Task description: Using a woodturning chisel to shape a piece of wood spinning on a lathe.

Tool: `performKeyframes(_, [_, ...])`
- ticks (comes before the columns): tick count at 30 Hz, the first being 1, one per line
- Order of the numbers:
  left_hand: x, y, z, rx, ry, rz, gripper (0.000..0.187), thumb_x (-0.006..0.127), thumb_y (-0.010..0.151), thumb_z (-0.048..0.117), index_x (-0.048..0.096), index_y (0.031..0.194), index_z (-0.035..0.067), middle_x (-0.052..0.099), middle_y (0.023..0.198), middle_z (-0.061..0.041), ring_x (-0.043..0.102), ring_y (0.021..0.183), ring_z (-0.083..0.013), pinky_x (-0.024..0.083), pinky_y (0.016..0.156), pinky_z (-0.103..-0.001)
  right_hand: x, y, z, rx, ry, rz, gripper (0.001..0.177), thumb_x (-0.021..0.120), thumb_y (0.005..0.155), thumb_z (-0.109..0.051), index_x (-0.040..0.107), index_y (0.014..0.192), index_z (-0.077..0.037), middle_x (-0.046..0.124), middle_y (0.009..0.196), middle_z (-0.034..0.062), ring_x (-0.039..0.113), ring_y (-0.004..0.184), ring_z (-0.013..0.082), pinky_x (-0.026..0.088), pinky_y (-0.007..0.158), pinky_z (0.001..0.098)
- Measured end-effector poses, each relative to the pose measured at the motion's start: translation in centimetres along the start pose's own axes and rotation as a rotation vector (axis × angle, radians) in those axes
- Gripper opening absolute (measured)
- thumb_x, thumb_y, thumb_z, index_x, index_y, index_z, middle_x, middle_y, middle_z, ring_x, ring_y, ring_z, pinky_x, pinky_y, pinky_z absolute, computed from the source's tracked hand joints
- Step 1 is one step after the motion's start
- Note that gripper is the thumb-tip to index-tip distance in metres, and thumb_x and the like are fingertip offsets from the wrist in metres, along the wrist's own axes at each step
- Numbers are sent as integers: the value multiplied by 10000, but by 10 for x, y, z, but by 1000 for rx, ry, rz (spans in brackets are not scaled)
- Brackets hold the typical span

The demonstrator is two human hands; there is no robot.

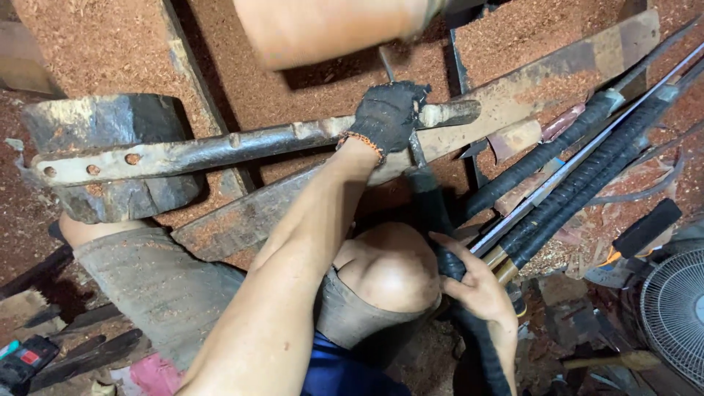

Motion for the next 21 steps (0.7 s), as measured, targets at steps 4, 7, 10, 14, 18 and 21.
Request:
performKeyframes(4, [-4, -1, 3, 54, -53, 70, 385, 609, 808, 105, 701, 1182, 125, 721, 1063, -177, 703, 928, -383, 558, 809, -487, 7, -2, 9, -84, -29, 17, 789, 619, 752, 109, 417, 1511, 27, 449, 1584, 159, 447, 1440, 235, 339, 1193, 354])
performKeyframes(7, [0, 2, 0, 22, -119, 62, 388, 579, 849, 64, 708, 1204, 153, 723, 1104, -160, 699, 959, -382, 556, 845, -483, 12, -4, 16, -176, -79, 56, 708, 670, 797, 73, 470, 1476, 40, 466, 1579, 171, 443, 1463, 253, 333, 1213, 366])
performKeyframes(10, [0, 5, 1, 39, -131, 57, 365, 622, 854, 111, 701, 1209, 139, 719, 1102, -160, 700, 977, -377, 551, 866, -489, 18, -5, 23, -207, -32, 95, 642, 726, 840, 27, 509, 1444, 42, 486, 1561, 173, 452, 1456, 254, 347, 1206, 371])
performKeyframes(14, [0, 7, 6, 82, -72, -33, 349, 641, 818, 111, 703, 1161, 120, 712, 1091, -161, 692, 1003, -380, 553, 860, -488, 25, -2, 38, -184, 4, 187, 654, 744, 824, 18, 518, 1437, 33, 530, 1517, 164, 477, 1421, 246, 354, 1189, 365])
performKeyframes(18, [2, 7, 5, 143, -136, 47, 300, 665, 807, 123, 708, 1104, 110, 713, 1082, -166, 691, 983, -393, 552, 840, -495, 26, 0, 46, -184, -11, 229, 633, 746, 835, -1, 533, 1429, 29, 557, 1503, 156, 506, 1399, 251, 374, 1175, 367])
performKeyframes(21, [2, 7, 2, 133, -106, 46, 291, 646, 818, 92, 714, 1099, 126, 721, 1080, -153, 699, 1005, -384, 554, 859, -494, 25, 3, 11, -172, -111, 175, 657, 732, 842, -26, 508, 1458, 17, 547, 1516, 152, 496, 1403, 253, 367, 1175, 369])
Point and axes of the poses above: each hand's wrist, its own y-axis towards the middle knuckle, its own x-axis out of the palm, z = x × y, the point moved 6 cm from there along y, towards the middle knuckle
